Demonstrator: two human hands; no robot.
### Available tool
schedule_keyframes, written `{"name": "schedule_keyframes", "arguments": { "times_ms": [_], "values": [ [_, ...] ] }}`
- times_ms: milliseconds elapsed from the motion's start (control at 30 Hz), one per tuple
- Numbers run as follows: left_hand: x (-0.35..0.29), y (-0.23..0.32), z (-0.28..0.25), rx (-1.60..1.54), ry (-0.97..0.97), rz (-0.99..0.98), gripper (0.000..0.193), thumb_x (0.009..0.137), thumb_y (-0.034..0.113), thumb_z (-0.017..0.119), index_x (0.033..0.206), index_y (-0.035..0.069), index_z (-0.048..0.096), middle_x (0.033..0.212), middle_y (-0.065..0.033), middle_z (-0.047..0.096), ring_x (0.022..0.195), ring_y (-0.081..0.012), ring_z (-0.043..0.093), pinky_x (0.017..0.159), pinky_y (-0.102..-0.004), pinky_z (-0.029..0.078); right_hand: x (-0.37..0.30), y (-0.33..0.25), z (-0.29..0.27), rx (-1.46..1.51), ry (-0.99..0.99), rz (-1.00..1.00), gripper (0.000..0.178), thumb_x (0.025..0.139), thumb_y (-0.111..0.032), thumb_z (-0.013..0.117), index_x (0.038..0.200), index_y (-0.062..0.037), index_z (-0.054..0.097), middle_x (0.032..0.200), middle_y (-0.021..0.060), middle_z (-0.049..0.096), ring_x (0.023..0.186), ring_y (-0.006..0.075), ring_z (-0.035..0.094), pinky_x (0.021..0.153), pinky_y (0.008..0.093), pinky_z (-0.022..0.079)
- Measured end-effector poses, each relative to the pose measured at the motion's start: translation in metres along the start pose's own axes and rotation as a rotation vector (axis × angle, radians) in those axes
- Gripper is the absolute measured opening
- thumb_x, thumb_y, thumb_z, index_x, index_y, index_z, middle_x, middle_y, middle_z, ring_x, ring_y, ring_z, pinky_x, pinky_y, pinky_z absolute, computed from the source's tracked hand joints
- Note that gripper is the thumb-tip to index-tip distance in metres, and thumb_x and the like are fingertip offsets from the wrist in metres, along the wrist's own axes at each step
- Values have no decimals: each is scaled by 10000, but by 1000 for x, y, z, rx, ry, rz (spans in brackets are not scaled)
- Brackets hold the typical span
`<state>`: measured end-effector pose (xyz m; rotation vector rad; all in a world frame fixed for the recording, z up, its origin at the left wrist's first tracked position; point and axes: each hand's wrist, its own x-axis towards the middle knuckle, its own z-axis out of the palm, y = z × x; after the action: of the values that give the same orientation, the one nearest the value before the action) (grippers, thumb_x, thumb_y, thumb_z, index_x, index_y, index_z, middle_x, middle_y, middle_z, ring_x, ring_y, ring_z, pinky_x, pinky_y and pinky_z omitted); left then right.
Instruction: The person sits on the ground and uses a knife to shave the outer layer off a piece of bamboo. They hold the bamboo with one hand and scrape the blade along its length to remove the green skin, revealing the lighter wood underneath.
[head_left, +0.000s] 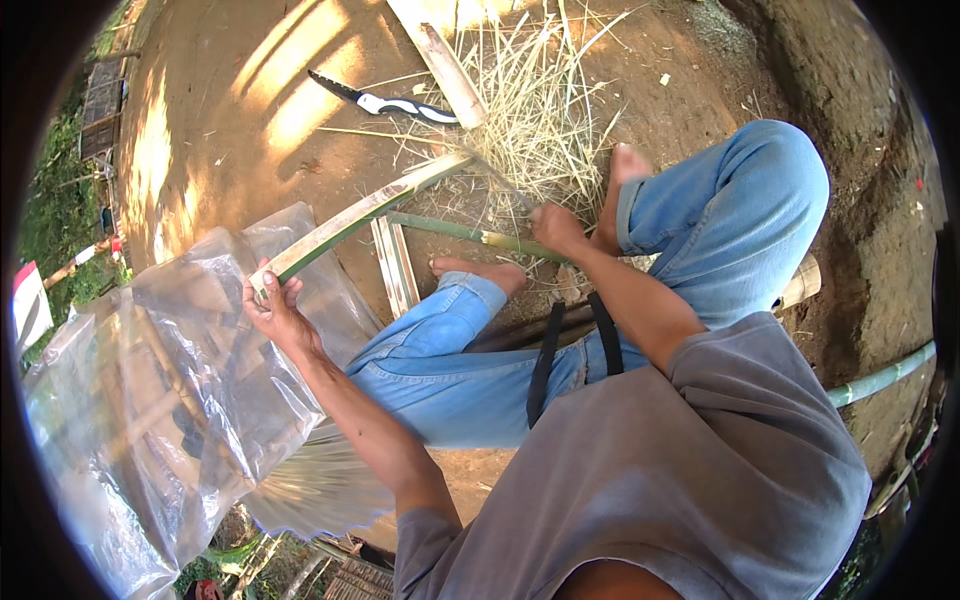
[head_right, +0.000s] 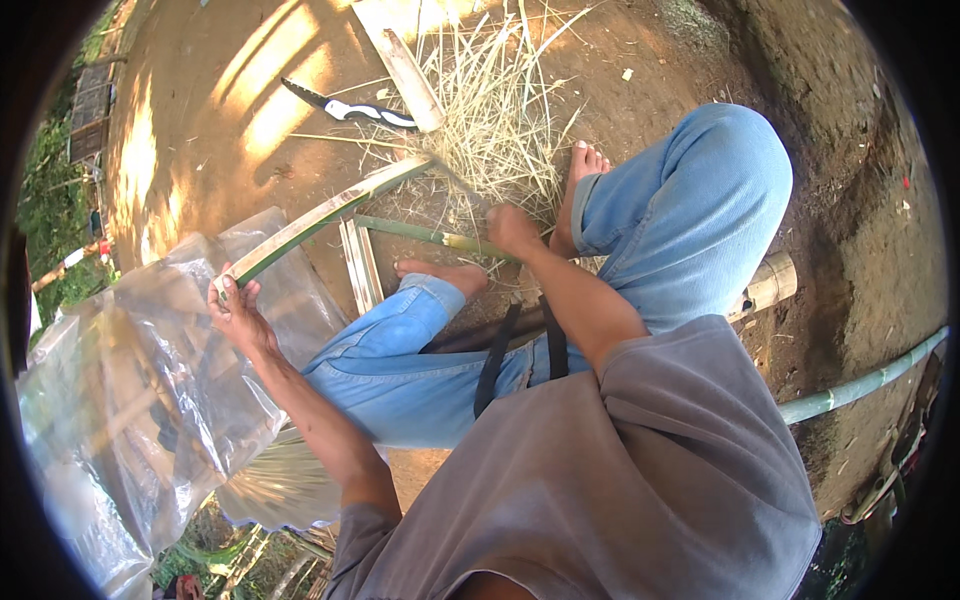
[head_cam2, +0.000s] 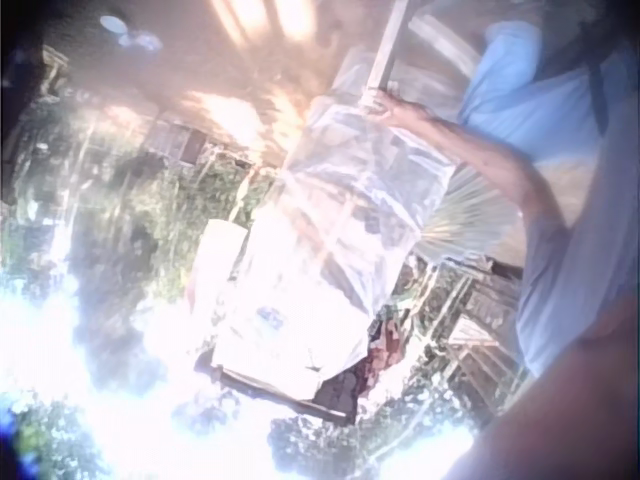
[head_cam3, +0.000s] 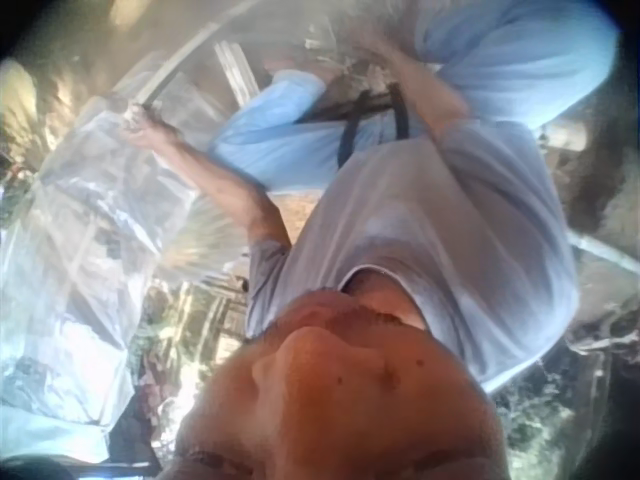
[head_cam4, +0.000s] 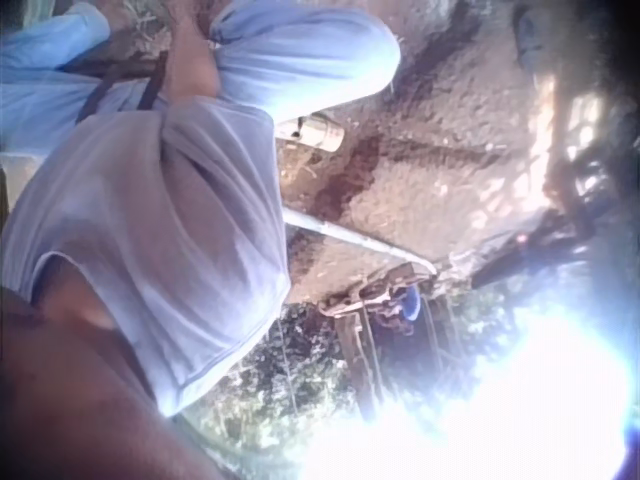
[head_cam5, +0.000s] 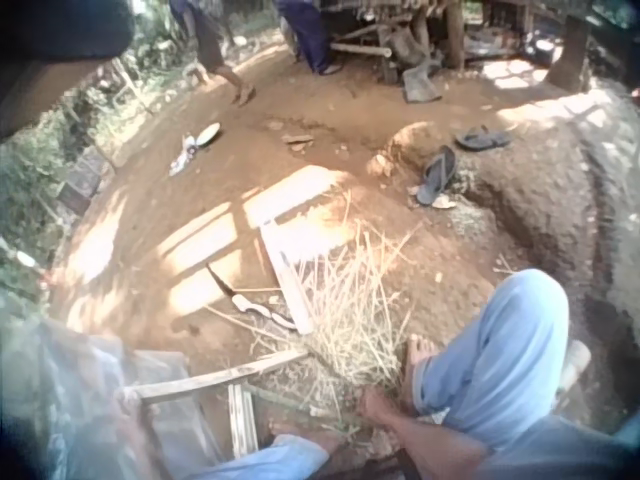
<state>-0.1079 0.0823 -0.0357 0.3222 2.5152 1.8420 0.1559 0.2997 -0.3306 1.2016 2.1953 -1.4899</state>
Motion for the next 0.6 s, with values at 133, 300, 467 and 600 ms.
{"name": "schedule_keyframes", "arguments": {
  "times_ms": [133, 300, 467, 600],
  "values": [
    [5, 1, -10, -12, -15, 25, 561, 936, 212, 701, 1344, -37, 407, 1271, -199, 609, 806, -159, 664, 673, -246, 574, 3, -1, -3, 76, 34, 84, 354, 882, -285, 609, 1061, 20, 620, 912, 279, 681, 932, 440, 661, 852, 485, 510],
    [18, 31, -51, -118, -201, 186, 612, 939, 200, 684, 1408, -38, 371, 1318, -227, 578, 960, -178, 655, 691, -248, 559, -13, -19, -16, -37, -11, 25, 727, 851, -415, 684, 1360, 32, 422, 1276, 300, 538, 1197, 449, 533, 950, 514, 469],
    [50, 114, -58, -110, -526, 261, 747, 898, 302, 708, 1453, -41, 344, 1373, -291, 515, 1089, -224, 621, 697, -246, 505, -23, -88, -29, -15, 15, -427, 1001, 832, -578, 692, 1553, -77, 212, 1525, 269, 261, 1379, 459, 318, 1034, 583, 409],
    [75, 155, -24, -211, -631, 230, 812, 930, 434, 618, 1479, -69, 294, 1393, -307, 495, 1217, -273, 582, 855, -298, 523, -43, -115, -45, 173, -314, -497, 824, 869, -640, 630, 1444, -87, 426, 1319, 227, 512, 1190, 377, 517, 969, 567, 457]
  ]
}}
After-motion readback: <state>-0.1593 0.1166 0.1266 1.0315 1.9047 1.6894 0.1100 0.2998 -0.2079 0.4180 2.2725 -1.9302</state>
